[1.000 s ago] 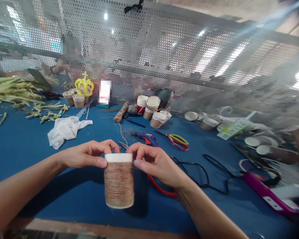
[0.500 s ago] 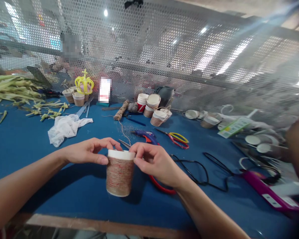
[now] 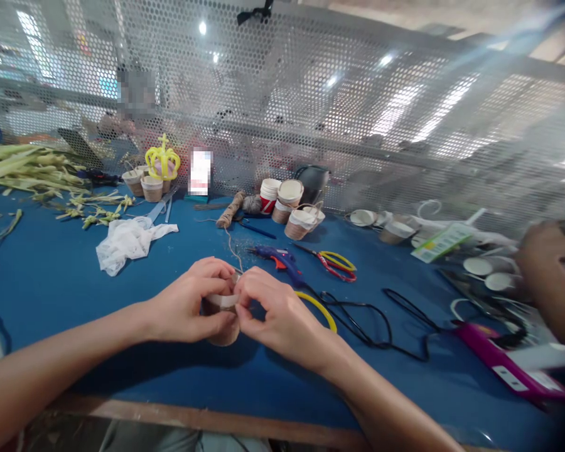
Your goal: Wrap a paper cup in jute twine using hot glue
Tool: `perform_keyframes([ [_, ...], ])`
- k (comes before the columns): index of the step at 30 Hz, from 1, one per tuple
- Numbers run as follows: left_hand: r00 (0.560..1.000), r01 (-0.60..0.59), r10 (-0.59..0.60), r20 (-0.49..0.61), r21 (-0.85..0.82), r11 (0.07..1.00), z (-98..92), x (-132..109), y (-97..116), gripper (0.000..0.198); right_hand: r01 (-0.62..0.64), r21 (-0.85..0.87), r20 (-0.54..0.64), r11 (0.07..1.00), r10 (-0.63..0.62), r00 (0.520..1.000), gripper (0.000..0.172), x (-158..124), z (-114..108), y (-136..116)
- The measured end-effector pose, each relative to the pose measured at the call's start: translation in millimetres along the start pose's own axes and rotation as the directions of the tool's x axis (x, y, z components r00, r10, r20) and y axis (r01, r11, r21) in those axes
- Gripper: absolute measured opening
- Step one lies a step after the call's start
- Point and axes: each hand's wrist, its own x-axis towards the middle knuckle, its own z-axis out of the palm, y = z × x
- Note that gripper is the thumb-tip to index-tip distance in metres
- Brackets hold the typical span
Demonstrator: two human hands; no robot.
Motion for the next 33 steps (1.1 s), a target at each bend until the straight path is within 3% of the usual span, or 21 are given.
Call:
perform_keyframes([
  [7, 0.995, 0.102, -0.101, -0.019, 0.06, 0.993, 2.1, -0.5, 2.2, 0.008, 0.006, -0.006, -0.01, 1.0, -0.006, 1.0, 0.021, 1.8, 2.7, -0.2],
  [13, 0.995, 0.104, -0.103, -0.018, 0.063, 0.993, 0.0, -0.9, 1.5, 0.014, 0.032, -0.008, -0.018, 0.999, -0.032, 0.999, 0.018, 0.9, 2.0, 1.4],
  [20, 0.982, 0.187, -0.175, 0.076, -0.217, 0.958, -10.4, -3.0, -5.6, 0.015, -0.006, -0.025, 0.053, 1.0, 0.007, 0.999, 0.008, -1.3, -14.1, 12.0],
  [26, 0.955, 0.294, -0.226, 0.191, -0.533, 0.793, -15.7, -2.8, -11.2, 0.022, -0.013, -0.128, 0.034, 0.992, 0.017, 0.999, 0.008, -1.9, -25.0, 23.0],
  [30, 0.946, 0.32, -0.222, 0.235, -0.579, 0.75, -14.1, -4.1, -14.0, 0.026, -0.107, -0.269, 0.002, 0.957, 0.111, 0.994, 0.008, 4.9, -31.1, 24.4],
  [33, 0.966, 0.239, -0.148, 0.212, -0.514, 0.824, -12.5, -6.5, -12.2, 0.019, -0.159, -0.272, 0.04, 0.949, 0.176, 0.984, 0.008, 19.2, -32.2, 23.0],
])
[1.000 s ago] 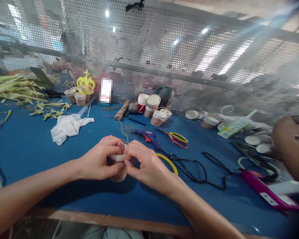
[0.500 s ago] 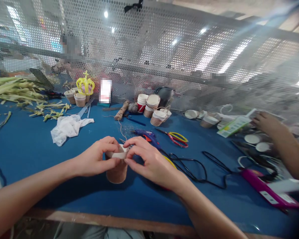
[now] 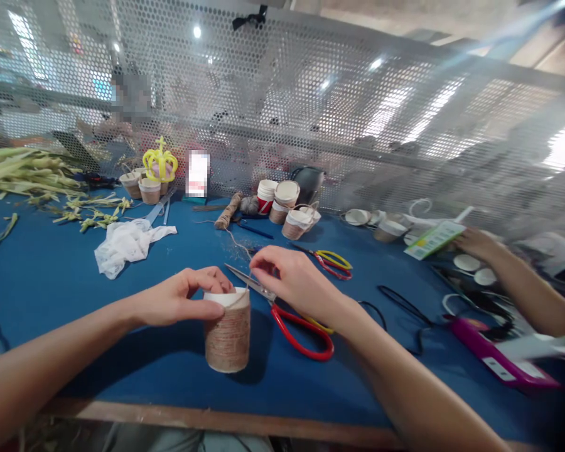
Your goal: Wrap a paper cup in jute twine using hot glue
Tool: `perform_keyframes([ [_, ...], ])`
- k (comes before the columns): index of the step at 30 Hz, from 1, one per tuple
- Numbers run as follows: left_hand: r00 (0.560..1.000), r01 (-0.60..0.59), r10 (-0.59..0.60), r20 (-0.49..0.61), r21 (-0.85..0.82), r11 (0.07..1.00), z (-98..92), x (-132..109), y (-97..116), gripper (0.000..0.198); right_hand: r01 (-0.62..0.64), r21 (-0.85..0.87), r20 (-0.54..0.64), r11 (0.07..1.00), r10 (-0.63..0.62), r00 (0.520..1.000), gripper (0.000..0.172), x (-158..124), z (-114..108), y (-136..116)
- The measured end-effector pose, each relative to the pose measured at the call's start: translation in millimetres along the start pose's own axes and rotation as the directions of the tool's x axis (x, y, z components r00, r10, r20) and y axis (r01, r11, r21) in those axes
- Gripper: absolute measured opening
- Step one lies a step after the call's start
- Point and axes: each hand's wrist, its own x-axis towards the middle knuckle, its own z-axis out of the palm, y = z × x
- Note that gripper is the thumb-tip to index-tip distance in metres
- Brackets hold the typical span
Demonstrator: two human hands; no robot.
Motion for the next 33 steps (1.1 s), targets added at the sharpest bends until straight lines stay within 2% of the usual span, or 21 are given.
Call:
perform_keyframes([
  [3, 0.996, -0.088, 0.084, 0.038, 0.145, 0.986, 3.8, -2.6, 4.8, 0.009, 0.048, 0.114, 0.014, 0.992, -0.049, 0.999, 0.009, 19.6, 6.1, -6.4],
  [7, 0.979, -0.134, 0.117, 0.167, 0.094, 0.987, 7.9, -4.4, 9.7, 0.009, 0.153, 0.265, 0.075, 0.952, -0.178, 0.981, 0.009, 43.2, 27.9, -18.1],
  [9, 0.974, -0.113, 0.1, 0.203, 0.053, 0.992, 9.4, -4.8, 8.4, 0.009, 0.136, 0.345, 0.13, 0.929, -0.191, 0.973, 0.01, 51.1, 39.7, -21.8],
  [12, 0.98, -0.082, 0.072, 0.187, 0.042, 0.996, 11.2, -5.4, 3.5, 0.008, 0.008, 0.447, 0.3, 0.894, -0.158, 0.941, 0.014, 57.7, 50.6, -19.3],
  [14, 0.989, -0.078, 0.07, 0.133, 0.052, 0.996, 12.0, -5.9, 0.3, 0.007, -0.089, 0.425, 0.366, 0.901, -0.081, 0.927, 0.016, 58.8, 50.5, -11.0],
  [15, 0.993, -0.076, 0.07, 0.097, 0.057, 0.995, 12.1, -6.1, -1.2, 0.007, -0.13, 0.39, 0.357, 0.911, -0.02, 0.934, 0.017, 58.2, 47.8, -4.8],
  [18, 0.998, -0.058, 0.06, -0.019, 0.094, 0.994, 11.4, -5.8, -5.7, 0.008, -0.261, 0.257, 0.225, 0.93, 0.205, 0.953, 0.02, 51.3, 31.0, 20.5],
  [20, 0.995, -0.05, 0.06, -0.084, 0.119, 0.992, 10.2, -4.8, -9.9, 0.011, -0.386, 0.145, 0.12, 0.911, 0.371, 0.921, 0.022, 41.8, 17.3, 40.4],
  [23, 0.983, -0.062, 0.081, -0.162, 0.121, 0.991, 8.2, -2.5, -18.3, 0.015, -0.554, -0.026, 0.009, 0.832, 0.554, 0.832, 0.014, 22.7, 5.2, 67.4],
  [25, 0.977, -0.061, 0.086, -0.196, 0.13, 0.99, 7.3, -1.0, -24.1, 0.017, -0.612, -0.091, 0.033, 0.786, 0.617, 0.787, 0.017, 10.2, 6.7, 80.2],
  [28, 0.973, -0.038, 0.073, -0.217, 0.162, 0.986, 6.5, 0.6, -30.5, 0.019, -0.656, -0.111, 0.084, 0.747, 0.665, 0.742, 0.021, -1.9, 18.3, 91.2],
  [32, 0.977, -0.003, 0.05, -0.208, 0.219, 0.976, 3.3, 2.3, -30.7, 0.018, -0.692, -0.028, 0.083, 0.722, 0.691, 0.718, 0.005, -5.6, 27.3, 92.9],
  [33, 0.979, 0.008, 0.043, -0.199, 0.247, 0.969, 1.6, 2.8, -29.1, 0.018, -0.695, 0.011, 0.076, 0.719, 0.693, 0.717, 0.009, -5.7, 26.0, 90.3],
])
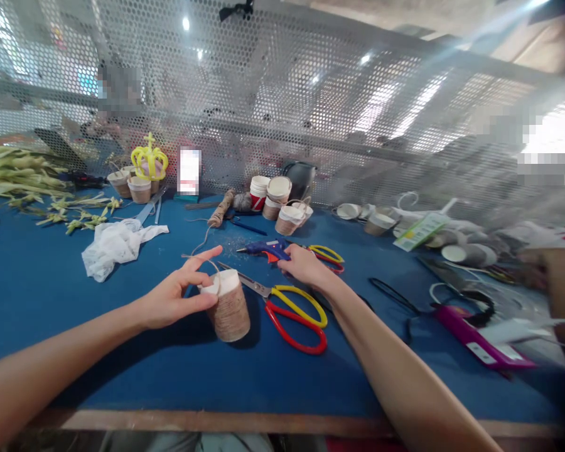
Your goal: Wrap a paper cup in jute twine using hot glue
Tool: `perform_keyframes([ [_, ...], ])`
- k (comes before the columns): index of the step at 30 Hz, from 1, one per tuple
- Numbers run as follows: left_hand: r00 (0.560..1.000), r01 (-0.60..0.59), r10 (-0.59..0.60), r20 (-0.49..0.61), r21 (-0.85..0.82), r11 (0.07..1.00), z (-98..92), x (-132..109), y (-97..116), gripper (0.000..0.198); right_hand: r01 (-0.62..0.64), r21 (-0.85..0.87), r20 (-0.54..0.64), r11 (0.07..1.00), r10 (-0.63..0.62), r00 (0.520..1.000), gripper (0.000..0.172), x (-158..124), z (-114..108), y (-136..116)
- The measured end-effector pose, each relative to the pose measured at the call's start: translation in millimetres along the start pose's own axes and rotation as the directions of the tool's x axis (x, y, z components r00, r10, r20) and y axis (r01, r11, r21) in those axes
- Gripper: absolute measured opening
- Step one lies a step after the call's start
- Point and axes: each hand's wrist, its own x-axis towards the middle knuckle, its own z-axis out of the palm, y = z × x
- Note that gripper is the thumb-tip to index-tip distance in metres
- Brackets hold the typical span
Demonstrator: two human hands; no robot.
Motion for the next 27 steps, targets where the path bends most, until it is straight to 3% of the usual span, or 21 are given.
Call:
perform_keyframes([
  [4, 0.996, -0.006, -0.003, 0.087, 0.105, 0.994, -11.4, 3.4, 7.0, 0.016, 0.039, 0.188, -0.013, 0.981, -0.037, 0.999, 0.029, -21.0, -15.6, -14.8],
  [7, 0.976, -0.031, 0.009, 0.216, 0.098, 0.995, -19.8, 4.3, 11.9, 0.013, 0.039, 0.504, 0.075, 0.863, -0.088, 0.993, 0.01, -44.9, -28.1, -26.8],
  [9, 0.969, -0.047, 0.019, 0.248, 0.108, 0.993, -22.3, 4.2, 13.1, 0.013, 0.04, 0.596, 0.111, 0.802, -0.131, 0.985, 0.013, -59.3, -31.2, -32.4],
  [14, 0.994, -0.016, 0.002, 0.106, 0.138, 0.99, -14.5, 4.0, 3.8, 0.02, 0.138, 0.634, 0.074, 0.761, -0.237, 0.969, 0.02, -82.1, -23.3, -38.1],
  [19, 0.996, 0.031, -0.02, -0.087, 0.124, 0.992, -4.5, 5.1, -9.3, 0.023, 0.164, 0.602, 0.014, 0.781, -0.216, 0.976, 0.019, -94.8, -15.9, -41.6],
  [27, 0.995, -0.006, 0.023, -0.097, 0.171, 0.985, -3.8, 5.5, -9.9, 0.02, 0.258, 0.396, -0.076, 0.881, -0.249, 0.966, 0.018, -101.7, -6.5, -42.7],
])
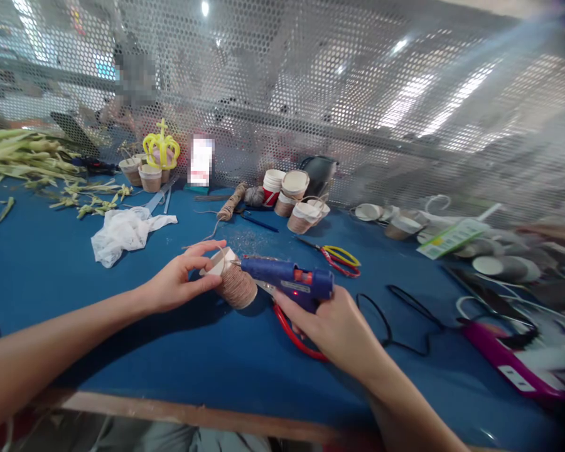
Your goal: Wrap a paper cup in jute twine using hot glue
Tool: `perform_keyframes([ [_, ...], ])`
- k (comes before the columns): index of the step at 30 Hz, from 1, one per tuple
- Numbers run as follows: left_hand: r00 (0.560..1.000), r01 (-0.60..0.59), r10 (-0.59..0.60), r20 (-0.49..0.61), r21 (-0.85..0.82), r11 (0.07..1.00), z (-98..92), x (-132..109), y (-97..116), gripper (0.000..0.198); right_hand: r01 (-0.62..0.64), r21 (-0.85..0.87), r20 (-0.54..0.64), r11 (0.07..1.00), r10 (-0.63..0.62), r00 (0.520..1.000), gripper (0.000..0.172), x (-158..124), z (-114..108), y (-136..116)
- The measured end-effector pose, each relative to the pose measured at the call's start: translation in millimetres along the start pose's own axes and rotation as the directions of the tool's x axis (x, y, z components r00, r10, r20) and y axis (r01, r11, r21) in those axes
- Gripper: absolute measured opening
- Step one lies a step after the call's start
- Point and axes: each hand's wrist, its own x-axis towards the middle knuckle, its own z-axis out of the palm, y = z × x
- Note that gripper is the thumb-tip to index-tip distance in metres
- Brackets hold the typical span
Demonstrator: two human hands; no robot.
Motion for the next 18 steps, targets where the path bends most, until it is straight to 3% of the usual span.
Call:
perform_keyframes([
  [18, 1.0, -0.008, 0.009, -0.009, 0.031, 0.999, -0.5, 0.1, 0.5, 0.019, 0.169, -0.222, -0.028, 0.96, -0.18, 0.983, 0.016, -3.7, 3.9, 1.2],
])
